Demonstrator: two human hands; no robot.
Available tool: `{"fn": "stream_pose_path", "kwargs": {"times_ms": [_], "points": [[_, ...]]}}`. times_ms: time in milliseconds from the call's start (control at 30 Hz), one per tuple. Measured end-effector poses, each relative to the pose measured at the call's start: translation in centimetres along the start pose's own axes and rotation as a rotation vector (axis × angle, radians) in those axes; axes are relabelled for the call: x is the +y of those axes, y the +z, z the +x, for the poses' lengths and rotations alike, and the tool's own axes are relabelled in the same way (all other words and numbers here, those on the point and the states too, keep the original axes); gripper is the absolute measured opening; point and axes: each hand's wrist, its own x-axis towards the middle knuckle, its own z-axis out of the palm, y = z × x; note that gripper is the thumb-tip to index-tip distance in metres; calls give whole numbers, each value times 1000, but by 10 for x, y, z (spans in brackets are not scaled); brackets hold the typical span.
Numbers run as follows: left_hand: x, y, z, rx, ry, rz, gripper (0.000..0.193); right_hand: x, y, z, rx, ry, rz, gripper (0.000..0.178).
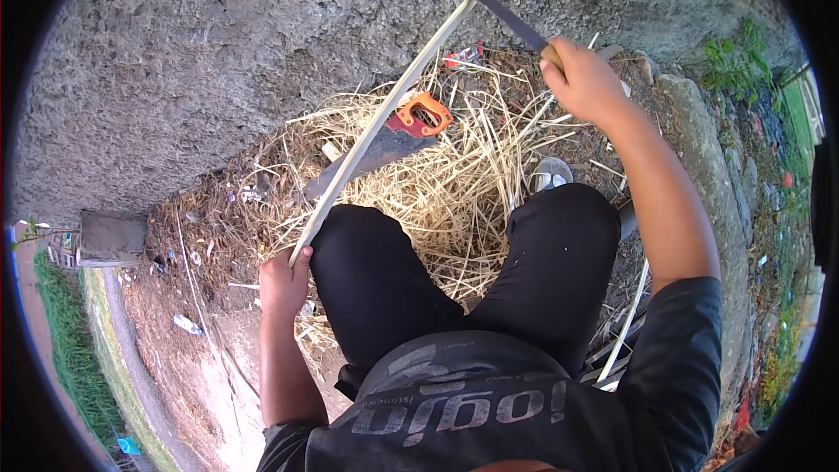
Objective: Shaving or scraping a bamboo pole with a sickle.
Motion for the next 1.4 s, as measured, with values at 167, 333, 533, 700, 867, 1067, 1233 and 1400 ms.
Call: {"fn": "stream_pose_path", "kwargs": {"times_ms": [167, 333, 533, 700, 867, 1067, 1233, 1400], "points": [[0, 1, -2, 11, 10, 14, 51, -8, -1, -22, 48, -41, 26, 34], [-1, 2, -3, 38, 20, 9, 51, -9, -8, -19, 16, 99, -59, 37], [4, 1, -1, 11, 15, 22, 52, -12, -10, -20, 254, 3, -333, 32], [2, 1, 0, -3, -14, 11, 53, -51, -9, -29, -150, 34, 95, 27], [1, 1, -2, -6, -31, -3, 54, -85, 10, -34, -271, -314, 16, 26], [-5, 4, -1, -8, -6, 7, 57, -29, 19, 0, -188, -8, 86, 25], [-2, 2, 2, -47, -28, 7, 56, -18, -3, 17, -35, 232, 118, 28], [-2, -2, 1, -37, -8, -18, 55, -76, 17, -31, -315, -335, 33, 15]]}}
